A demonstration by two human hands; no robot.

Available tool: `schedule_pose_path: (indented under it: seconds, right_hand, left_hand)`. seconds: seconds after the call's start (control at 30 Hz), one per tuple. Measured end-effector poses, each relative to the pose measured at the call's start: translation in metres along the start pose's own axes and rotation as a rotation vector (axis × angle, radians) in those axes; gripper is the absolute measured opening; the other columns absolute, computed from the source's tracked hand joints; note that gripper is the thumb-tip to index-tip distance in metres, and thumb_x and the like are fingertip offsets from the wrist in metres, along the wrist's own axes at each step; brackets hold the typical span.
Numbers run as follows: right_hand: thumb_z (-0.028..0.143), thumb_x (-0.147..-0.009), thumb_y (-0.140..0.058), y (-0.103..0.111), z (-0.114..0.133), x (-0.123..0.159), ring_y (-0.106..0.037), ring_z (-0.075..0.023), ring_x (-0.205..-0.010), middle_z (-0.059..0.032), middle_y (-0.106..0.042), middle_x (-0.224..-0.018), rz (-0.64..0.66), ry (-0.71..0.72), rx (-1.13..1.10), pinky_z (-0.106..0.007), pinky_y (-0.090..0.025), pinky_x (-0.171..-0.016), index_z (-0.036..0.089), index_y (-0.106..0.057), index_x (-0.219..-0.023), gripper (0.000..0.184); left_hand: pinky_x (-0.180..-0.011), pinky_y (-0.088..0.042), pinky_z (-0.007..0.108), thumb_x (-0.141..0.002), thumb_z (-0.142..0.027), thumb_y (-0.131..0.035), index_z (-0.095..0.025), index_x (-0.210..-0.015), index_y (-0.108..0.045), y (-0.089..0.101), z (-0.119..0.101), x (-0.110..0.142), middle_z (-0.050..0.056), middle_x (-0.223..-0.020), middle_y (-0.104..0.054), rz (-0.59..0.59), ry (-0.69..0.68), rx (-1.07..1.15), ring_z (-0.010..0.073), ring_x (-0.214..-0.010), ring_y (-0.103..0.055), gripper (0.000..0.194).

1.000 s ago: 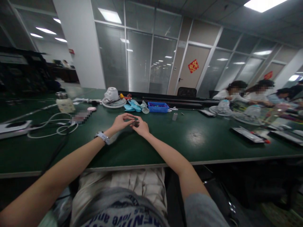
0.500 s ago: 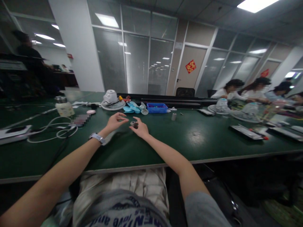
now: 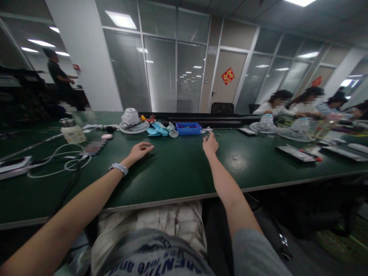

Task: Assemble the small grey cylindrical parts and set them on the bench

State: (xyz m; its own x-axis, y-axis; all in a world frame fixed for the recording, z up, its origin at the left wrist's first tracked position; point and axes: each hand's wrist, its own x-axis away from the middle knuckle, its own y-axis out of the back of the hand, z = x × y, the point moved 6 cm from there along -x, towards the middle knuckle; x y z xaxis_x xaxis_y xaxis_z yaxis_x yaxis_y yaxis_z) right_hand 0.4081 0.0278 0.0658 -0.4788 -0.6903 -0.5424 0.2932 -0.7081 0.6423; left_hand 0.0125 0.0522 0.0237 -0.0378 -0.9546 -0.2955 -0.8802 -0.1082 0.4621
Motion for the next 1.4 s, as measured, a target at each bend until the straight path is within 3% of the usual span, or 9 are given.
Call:
schedule_pose_path:
  seconds: [0.13,0.33,0.5,0.7,0.8,0.93,1.13,1.3,1.4]
  right_hand:
    - [0.026,-0.087,-0.056,0.008,-0.055,-0.014,-0.063,-0.0302,-0.104,-0.0183,-0.063,-0.114,-0.026,-0.219,0.095,-0.044,-0.046,-0.087,0.02,-0.046,-0.13,0.044]
    - [0.021,-0.083,-0.06,0.007,-0.05,-0.007,-0.058,-0.0331,-0.112,-0.0233,-0.054,-0.126,-0.038,-0.28,0.119,-0.05,-0.042,-0.095,0.016,-0.042,-0.134,0.054]
    - [0.023,-0.086,-0.057,0.016,0.029,0.014,-0.036,-0.0324,-0.134,-0.0245,-0.034,-0.147,-0.178,0.126,0.051,-0.054,-0.027,-0.108,0.013,-0.038,-0.14,0.058]
    - [0.036,-0.091,-0.055,-0.06,0.156,0.114,-0.055,-0.0221,-0.12,-0.0075,-0.061,-0.129,0.51,0.854,-0.283,-0.039,-0.043,-0.101,0.024,-0.061,-0.125,0.037]
    - [0.037,-0.089,-0.059,-0.086,0.182,0.142,-0.06,-0.0223,-0.114,-0.0046,-0.065,-0.123,0.643,0.904,-0.321,-0.037,-0.047,-0.097,0.027,-0.065,-0.122,0.035]
    - [0.029,-0.089,-0.06,-0.095,0.191,0.145,-0.068,-0.0227,-0.098,0.0007,-0.073,-0.103,0.634,0.829,-0.303,-0.036,-0.051,-0.09,0.033,-0.073,-0.108,0.023]
    - [0.022,-0.09,-0.057,-0.047,0.153,0.097,-0.066,-0.0207,-0.101,0.0015,-0.072,-0.109,0.417,0.795,-0.232,-0.036,-0.05,-0.092,0.032,-0.072,-0.108,0.026]
    - [0.027,-0.091,-0.053,0.024,0.04,0.005,-0.064,-0.0229,-0.103,-0.006,-0.072,-0.109,0.016,0.347,-0.036,-0.035,-0.046,-0.094,0.024,-0.073,-0.109,0.027]
    - [0.026,-0.089,-0.055,0.043,-0.019,-0.024,-0.066,-0.023,-0.098,-0.007,-0.072,-0.106,-0.064,0.134,0.036,-0.033,-0.048,-0.088,0.023,-0.073,-0.108,0.026]
  left_hand:
    - [-0.075,-0.052,0.029,-0.076,-0.049,-0.065,-0.016,-0.101,-0.066,0.005,0.009,-0.005,0.01,-0.086,-0.074,-0.084,0.047,0.063,0.02,-0.08,-0.07,0.041]
    - [-0.07,-0.052,0.026,-0.081,-0.04,-0.061,-0.015,-0.1,-0.064,0.006,0.012,-0.008,0.008,-0.082,-0.074,-0.111,0.083,0.087,0.0172,-0.074,-0.069,0.032]
    - [-0.068,-0.052,0.025,-0.085,-0.032,-0.055,-0.015,-0.102,-0.063,0.013,0.009,-0.005,0.008,-0.079,-0.073,-0.218,0.13,0.08,0.0165,-0.071,-0.069,0.025]
    - [-0.068,-0.051,0.025,-0.085,-0.03,-0.053,-0.016,-0.101,-0.062,0.02,0.01,0.0,0.006,-0.078,-0.073,-0.275,0.176,0.038,0.017,-0.071,-0.069,0.023]
    - [-0.07,-0.051,0.026,-0.085,-0.032,-0.052,-0.017,-0.1,-0.062,0.018,0.01,-0.001,0.006,-0.078,-0.073,-0.242,0.162,-0.002,0.0177,-0.071,-0.069,0.023]
    - [-0.071,-0.05,0.027,-0.085,-0.033,-0.052,-0.018,-0.1,-0.062,0.016,0.011,-0.003,0.006,-0.079,-0.074,-0.224,0.152,-0.056,0.0185,-0.071,-0.069,0.024]
    - [-0.07,-0.05,0.026,-0.085,-0.035,-0.053,-0.019,-0.101,-0.062,0.015,0.013,-0.004,0.005,-0.079,-0.074,-0.207,0.164,-0.053,0.0187,-0.074,-0.07,0.025]
    - [-0.071,-0.05,0.026,-0.084,-0.034,-0.053,-0.019,-0.1,-0.063,0.015,0.01,-0.004,0.005,-0.079,-0.074,-0.199,0.15,-0.107,0.0193,-0.074,-0.07,0.024]
    - [-0.07,-0.049,0.026,-0.085,-0.034,-0.053,-0.018,-0.101,-0.063,0.015,0.007,-0.002,0.005,-0.081,-0.074,-0.188,0.161,-0.121,0.0189,-0.074,-0.07,0.025]
